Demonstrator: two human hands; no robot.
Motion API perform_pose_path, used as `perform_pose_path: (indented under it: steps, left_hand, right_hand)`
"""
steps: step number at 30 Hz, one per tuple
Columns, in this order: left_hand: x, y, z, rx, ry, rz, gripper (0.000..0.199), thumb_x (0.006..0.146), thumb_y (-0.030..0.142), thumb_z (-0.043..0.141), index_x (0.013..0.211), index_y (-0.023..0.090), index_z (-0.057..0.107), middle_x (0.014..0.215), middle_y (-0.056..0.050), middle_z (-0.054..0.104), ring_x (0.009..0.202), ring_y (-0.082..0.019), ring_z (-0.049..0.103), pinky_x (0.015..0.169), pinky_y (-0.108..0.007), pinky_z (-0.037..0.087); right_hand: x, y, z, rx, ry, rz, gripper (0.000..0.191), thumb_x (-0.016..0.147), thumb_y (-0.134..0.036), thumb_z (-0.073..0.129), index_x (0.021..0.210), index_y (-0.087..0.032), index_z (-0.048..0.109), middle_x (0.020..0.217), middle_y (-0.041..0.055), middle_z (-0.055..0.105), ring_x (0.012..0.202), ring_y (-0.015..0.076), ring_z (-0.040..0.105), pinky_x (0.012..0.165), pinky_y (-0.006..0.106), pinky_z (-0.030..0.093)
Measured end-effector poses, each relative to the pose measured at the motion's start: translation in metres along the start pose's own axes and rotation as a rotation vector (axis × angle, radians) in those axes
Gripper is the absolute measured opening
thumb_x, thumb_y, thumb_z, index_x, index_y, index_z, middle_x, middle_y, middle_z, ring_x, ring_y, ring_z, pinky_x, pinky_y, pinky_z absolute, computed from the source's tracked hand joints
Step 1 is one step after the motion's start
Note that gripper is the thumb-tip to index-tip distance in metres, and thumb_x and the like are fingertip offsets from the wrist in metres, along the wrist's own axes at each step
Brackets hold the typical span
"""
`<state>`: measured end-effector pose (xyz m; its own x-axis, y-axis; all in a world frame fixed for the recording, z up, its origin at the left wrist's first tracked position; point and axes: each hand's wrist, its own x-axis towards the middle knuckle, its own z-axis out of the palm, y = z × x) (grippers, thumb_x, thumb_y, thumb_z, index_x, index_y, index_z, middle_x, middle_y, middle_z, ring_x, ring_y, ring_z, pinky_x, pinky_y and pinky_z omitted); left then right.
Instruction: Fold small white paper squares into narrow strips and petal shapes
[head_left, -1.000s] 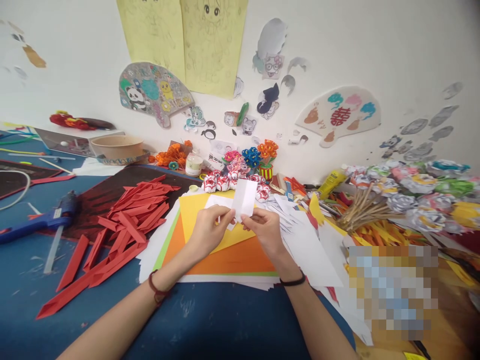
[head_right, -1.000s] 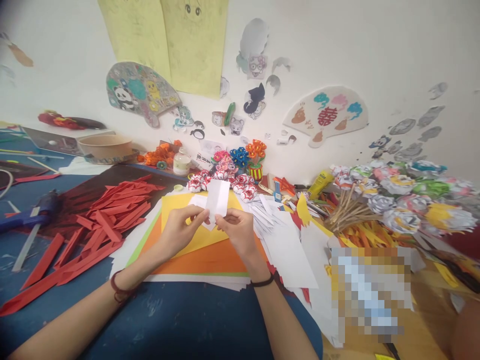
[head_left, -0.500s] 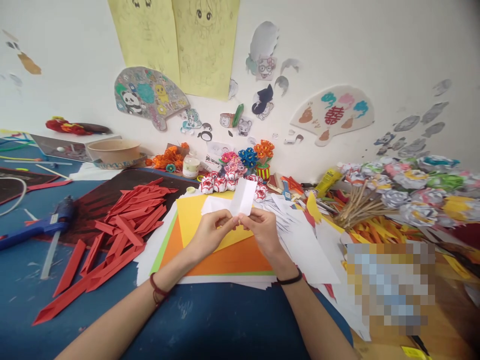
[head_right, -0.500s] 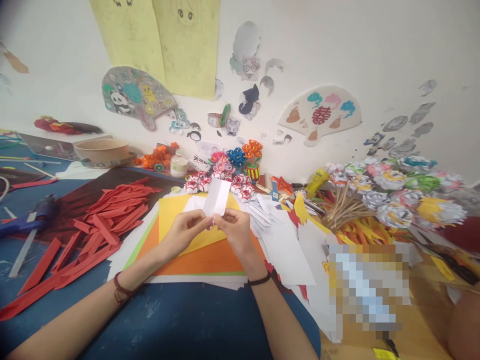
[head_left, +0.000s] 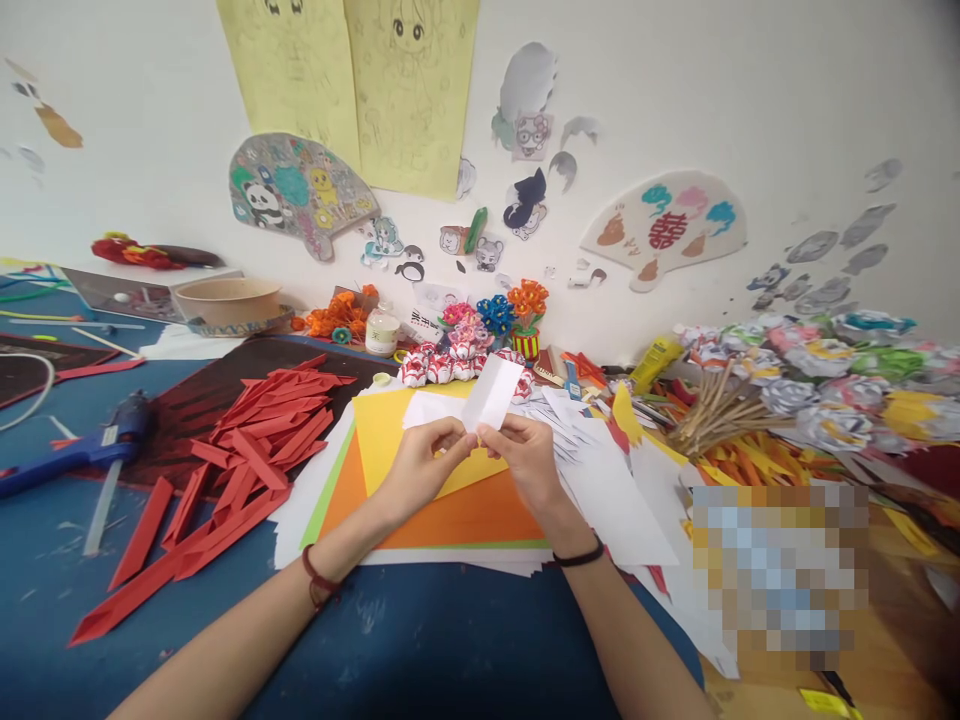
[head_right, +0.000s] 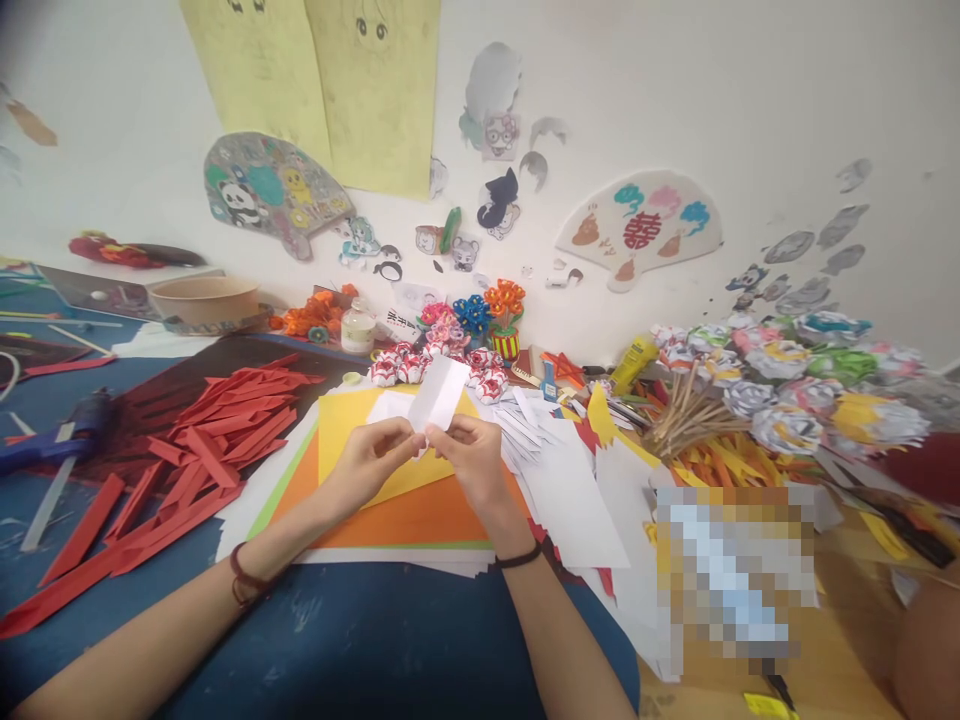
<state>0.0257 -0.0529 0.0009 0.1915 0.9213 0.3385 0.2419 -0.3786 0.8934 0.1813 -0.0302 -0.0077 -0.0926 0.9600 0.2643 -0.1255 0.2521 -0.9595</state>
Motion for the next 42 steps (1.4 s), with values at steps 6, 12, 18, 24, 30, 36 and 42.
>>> perform_pose_path:
  steps: [6,12,18,24,30,36,42]
  left_hand:
    - [0.001,0.004,-0.005,0.021,-0.068,-0.032,0.040,0.092,0.045,0.045,0.073,0.015,0.064,0.073,-0.004,0.065,0.068,-0.015,0.055,0.064,-0.024,0.041]
    - [0.004,0.000,-0.008,0.158,0.058,0.013,0.034,0.088,0.043,0.053,0.070,0.016,0.060,0.065,0.000,0.061,0.062,-0.013,0.051,0.061,-0.024,0.037]
    - [0.004,0.000,-0.008,0.159,0.037,0.021,0.034,0.089,0.042,0.052,0.068,0.016,0.059,0.061,0.002,0.056,0.060,-0.012,0.048,0.058,-0.023,0.035]
    - [0.005,-0.002,-0.010,0.141,0.094,0.043,0.031,0.088,0.040,0.054,0.071,0.016,0.059,0.064,0.001,0.059,0.063,-0.013,0.050,0.061,-0.024,0.036]
    - [0.003,-0.008,-0.009,0.229,0.218,0.087,0.028,0.087,0.041,0.056,0.072,0.018,0.059,0.063,0.003,0.052,0.061,-0.012,0.045,0.059,-0.023,0.034]
    - [0.002,-0.011,-0.004,0.174,0.217,0.027,0.029,0.085,0.044,0.058,0.074,0.018,0.062,0.067,0.001,0.057,0.065,-0.013,0.050,0.062,-0.024,0.037]
    - [0.005,-0.013,-0.004,-0.089,0.170,-0.116,0.030,0.078,0.047,0.064,0.071,0.017,0.066,0.071,-0.002,0.066,0.068,-0.016,0.057,0.064,-0.025,0.043]
  right_hand:
    - [0.001,-0.001,0.000,0.000,0.014,0.008,0.017,0.071,-0.031,0.075,0.066,-0.015,0.070,0.055,-0.0003,0.060,0.050,0.0097,0.049,0.050,0.023,0.038]
    - [0.000,0.001,-0.001,-0.023,-0.028,0.036,0.021,0.070,-0.034,0.075,0.068,-0.015,0.070,0.054,-0.0007,0.058,0.049,0.0098,0.048,0.049,0.023,0.038]
    - [0.002,0.000,-0.003,-0.016,-0.066,0.039,0.027,0.071,-0.037,0.076,0.060,-0.015,0.064,0.052,-0.0029,0.052,0.049,0.0088,0.045,0.048,0.023,0.035]
    - [0.004,-0.003,-0.004,0.060,-0.198,0.088,0.030,0.072,-0.044,0.075,0.077,-0.015,0.070,0.062,-0.0002,0.059,0.055,0.0108,0.051,0.055,0.025,0.041]
    - [0.003,0.001,-0.004,-0.002,-0.206,0.124,0.030,0.067,-0.042,0.078,0.079,-0.015,0.072,0.066,0.0023,0.066,0.055,0.0114,0.056,0.056,0.025,0.046]
    - [0.002,0.002,-0.005,-0.062,-0.207,0.090,0.030,0.070,-0.044,0.076,0.079,-0.015,0.072,0.064,0.0020,0.066,0.054,0.0116,0.058,0.054,0.024,0.047]
    - [0.003,0.001,-0.006,-0.092,-0.207,0.074,0.032,0.072,-0.047,0.073,0.079,-0.016,0.072,0.066,0.0022,0.066,0.056,0.0118,0.058,0.056,0.025,0.048]
